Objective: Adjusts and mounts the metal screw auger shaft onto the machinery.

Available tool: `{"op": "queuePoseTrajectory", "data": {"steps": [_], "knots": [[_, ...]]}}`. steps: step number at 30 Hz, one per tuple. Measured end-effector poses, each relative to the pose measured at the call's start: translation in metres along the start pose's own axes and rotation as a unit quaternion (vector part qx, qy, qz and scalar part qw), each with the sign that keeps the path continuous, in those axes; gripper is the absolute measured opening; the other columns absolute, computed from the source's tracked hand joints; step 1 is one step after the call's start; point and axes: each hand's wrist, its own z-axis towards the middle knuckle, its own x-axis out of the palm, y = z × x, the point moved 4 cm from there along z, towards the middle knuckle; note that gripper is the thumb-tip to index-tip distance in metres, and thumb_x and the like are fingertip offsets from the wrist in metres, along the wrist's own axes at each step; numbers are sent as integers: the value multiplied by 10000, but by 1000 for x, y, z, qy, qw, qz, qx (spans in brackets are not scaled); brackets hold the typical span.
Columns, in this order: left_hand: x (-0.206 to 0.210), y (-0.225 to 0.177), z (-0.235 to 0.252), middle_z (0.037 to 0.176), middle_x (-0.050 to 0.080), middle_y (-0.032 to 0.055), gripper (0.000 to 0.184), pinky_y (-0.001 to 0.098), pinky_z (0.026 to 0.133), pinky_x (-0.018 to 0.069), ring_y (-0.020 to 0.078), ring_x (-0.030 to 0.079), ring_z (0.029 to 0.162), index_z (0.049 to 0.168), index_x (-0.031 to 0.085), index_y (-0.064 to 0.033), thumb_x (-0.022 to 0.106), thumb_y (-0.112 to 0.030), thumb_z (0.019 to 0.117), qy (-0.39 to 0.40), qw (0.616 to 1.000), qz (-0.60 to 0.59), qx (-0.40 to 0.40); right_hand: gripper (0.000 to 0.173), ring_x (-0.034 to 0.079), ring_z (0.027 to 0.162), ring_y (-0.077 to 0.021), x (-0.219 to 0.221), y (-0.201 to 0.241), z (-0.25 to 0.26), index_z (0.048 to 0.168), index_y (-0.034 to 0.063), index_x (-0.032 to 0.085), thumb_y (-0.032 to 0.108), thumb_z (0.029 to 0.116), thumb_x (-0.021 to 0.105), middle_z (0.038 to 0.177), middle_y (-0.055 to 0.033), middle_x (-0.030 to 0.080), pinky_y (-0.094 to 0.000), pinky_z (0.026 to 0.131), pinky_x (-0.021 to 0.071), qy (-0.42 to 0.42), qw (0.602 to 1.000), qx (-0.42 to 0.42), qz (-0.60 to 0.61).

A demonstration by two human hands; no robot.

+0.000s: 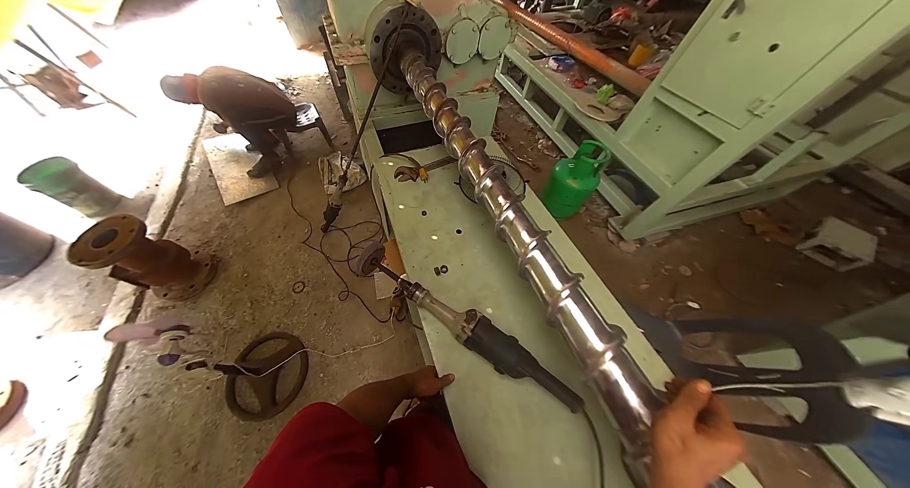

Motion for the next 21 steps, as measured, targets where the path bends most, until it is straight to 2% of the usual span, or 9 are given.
{"op": "queuePoseTrajectory", "data": {"steps": [9, 21], "knots": [[-1, 4, 5, 1232, 666, 227, 693, 535, 918, 579, 337, 701, 1070, 1415, 519, -27, 491, -607, 1037, 5, 1000, -16, 0, 488, 691, 810, -127, -1, 1, 0, 1007, -44, 710, 351, 1111, 444, 864, -127, 716, -351, 792, 561, 3, 1000, -1, -17], [-2, 1, 1, 1212, 675, 233, 681, 515, 901, 594, 335, 716, 1040, 1412, 504, -9, 512, -580, 1041, 13, 999, -37, -12, 483, 676, 798, -101, -1, 0, -1, 1026, -49, 708, 349, 1111, 448, 860, -116, 705, -315, 783, 557, 3, 1000, 5, -3]]}}
